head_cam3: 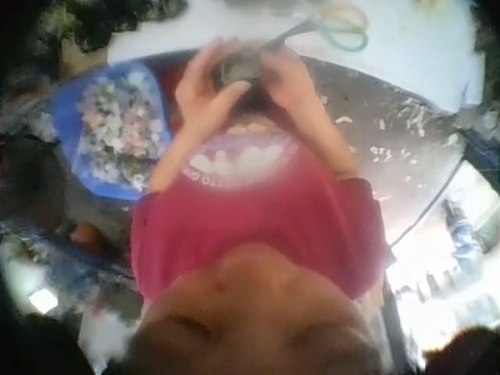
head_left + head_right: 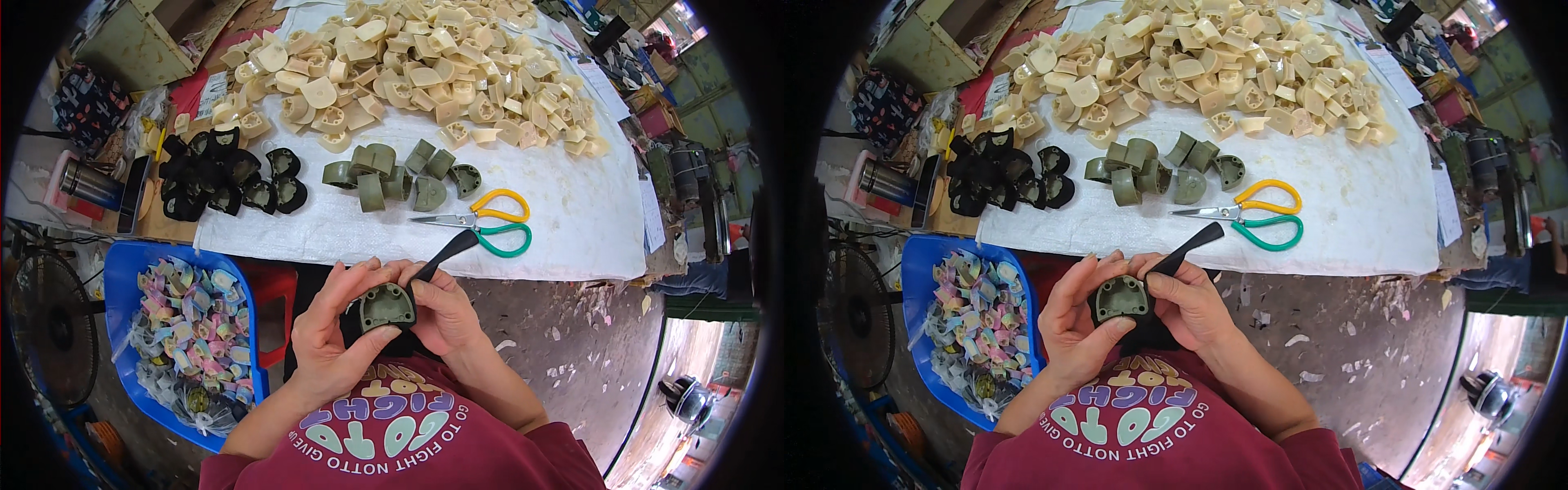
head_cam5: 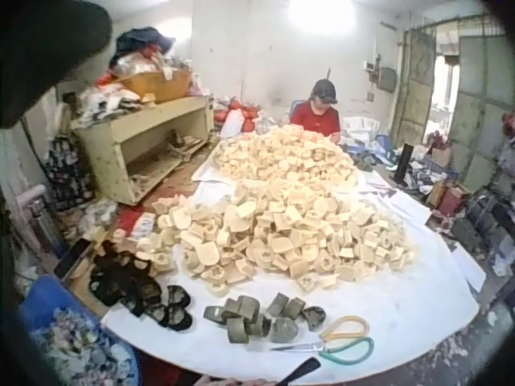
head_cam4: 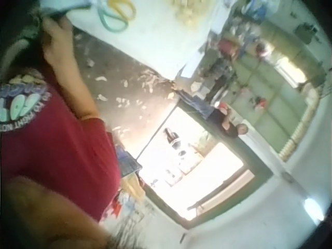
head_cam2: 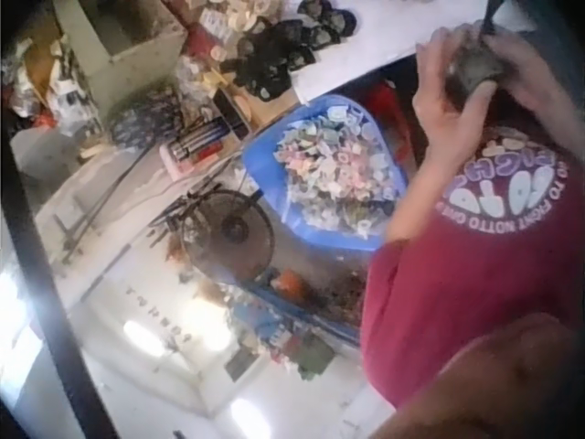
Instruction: The person assembles small plastic components by inserting black pieces into green housings and trimming excess material with scissors. They handle each unit one at a time, repeatedly picking up parts, fitting them together, and cutting off protrusions before placing the finished pieces on the table.
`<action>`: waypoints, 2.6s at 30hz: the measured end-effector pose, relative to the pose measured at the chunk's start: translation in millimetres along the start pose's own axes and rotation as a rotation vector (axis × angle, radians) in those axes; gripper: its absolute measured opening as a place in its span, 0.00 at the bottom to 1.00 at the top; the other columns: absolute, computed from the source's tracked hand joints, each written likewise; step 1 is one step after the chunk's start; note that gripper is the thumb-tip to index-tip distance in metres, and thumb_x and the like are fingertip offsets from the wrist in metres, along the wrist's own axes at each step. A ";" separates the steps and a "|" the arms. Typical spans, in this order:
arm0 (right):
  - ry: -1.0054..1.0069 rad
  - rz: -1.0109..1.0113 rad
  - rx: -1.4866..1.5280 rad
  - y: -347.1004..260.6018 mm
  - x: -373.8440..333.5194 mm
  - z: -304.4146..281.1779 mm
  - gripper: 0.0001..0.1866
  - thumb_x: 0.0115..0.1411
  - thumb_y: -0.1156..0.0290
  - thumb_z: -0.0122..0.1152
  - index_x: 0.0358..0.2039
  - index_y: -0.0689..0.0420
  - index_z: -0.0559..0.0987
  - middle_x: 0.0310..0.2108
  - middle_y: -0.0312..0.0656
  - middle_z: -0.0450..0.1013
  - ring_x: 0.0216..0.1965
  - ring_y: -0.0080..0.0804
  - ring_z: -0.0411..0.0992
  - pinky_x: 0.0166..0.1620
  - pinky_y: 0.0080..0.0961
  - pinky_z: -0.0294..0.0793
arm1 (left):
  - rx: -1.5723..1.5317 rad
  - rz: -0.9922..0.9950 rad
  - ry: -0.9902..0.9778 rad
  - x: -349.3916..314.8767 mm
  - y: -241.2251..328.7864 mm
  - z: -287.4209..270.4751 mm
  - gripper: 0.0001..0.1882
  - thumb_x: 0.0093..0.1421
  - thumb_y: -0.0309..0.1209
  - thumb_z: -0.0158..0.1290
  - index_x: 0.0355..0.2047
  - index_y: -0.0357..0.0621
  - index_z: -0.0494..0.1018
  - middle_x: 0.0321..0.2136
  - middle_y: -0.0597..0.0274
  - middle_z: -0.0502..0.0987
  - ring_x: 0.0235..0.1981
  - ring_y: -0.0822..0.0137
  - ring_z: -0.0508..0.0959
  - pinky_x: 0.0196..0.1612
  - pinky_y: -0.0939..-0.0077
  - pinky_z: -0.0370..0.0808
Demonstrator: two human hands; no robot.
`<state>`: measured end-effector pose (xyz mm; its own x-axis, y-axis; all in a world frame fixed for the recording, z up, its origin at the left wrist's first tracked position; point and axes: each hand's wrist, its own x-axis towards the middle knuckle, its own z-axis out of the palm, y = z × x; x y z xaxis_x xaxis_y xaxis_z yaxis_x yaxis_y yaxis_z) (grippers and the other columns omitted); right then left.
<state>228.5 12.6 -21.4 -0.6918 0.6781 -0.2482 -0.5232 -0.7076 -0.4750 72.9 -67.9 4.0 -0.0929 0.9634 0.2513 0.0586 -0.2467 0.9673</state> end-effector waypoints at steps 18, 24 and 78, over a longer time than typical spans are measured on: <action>0.144 -0.299 -0.422 5.5 -0.9 3.7 0.08 0.54 0.78 0.67 0.35 0.60 0.80 0.42 0.40 0.72 0.44 0.26 0.70 0.47 0.22 0.69 | -0.002 -0.229 0.140 7.1 -3.5 -2.0 0.28 0.45 0.25 0.67 0.48 0.39 0.72 0.42 0.59 0.69 0.45 0.68 0.71 0.48 0.76 0.68; 0.160 -0.003 -0.289 -12.0 -4.8 0.8 0.09 0.55 0.72 0.66 0.35 0.62 0.79 0.40 0.40 0.73 0.39 0.26 0.73 0.44 0.25 0.73 | 0.070 -0.147 -0.030 6.7 -0.7 -6.8 0.31 0.44 0.24 0.67 0.51 0.38 0.71 0.43 0.58 0.70 0.47 0.63 0.71 0.52 0.73 0.67; -0.032 -0.057 -0.860 -7.1 -14.2 10.2 0.09 0.50 0.78 0.70 0.32 0.60 0.79 0.30 0.32 0.70 0.31 0.15 0.69 0.34 0.14 0.69 | 0.004 -0.320 -0.113 -3.2 -14.2 -12.8 0.31 0.47 0.23 0.62 0.54 0.39 0.67 0.44 0.58 0.74 0.43 0.69 0.76 0.48 0.77 0.72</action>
<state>237.0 6.1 -5.9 -0.6965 0.6927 -0.1872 -0.0078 -0.2682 -0.9633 59.6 -68.8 -10.1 0.0037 0.9975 -0.0708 0.0485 0.0705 0.9963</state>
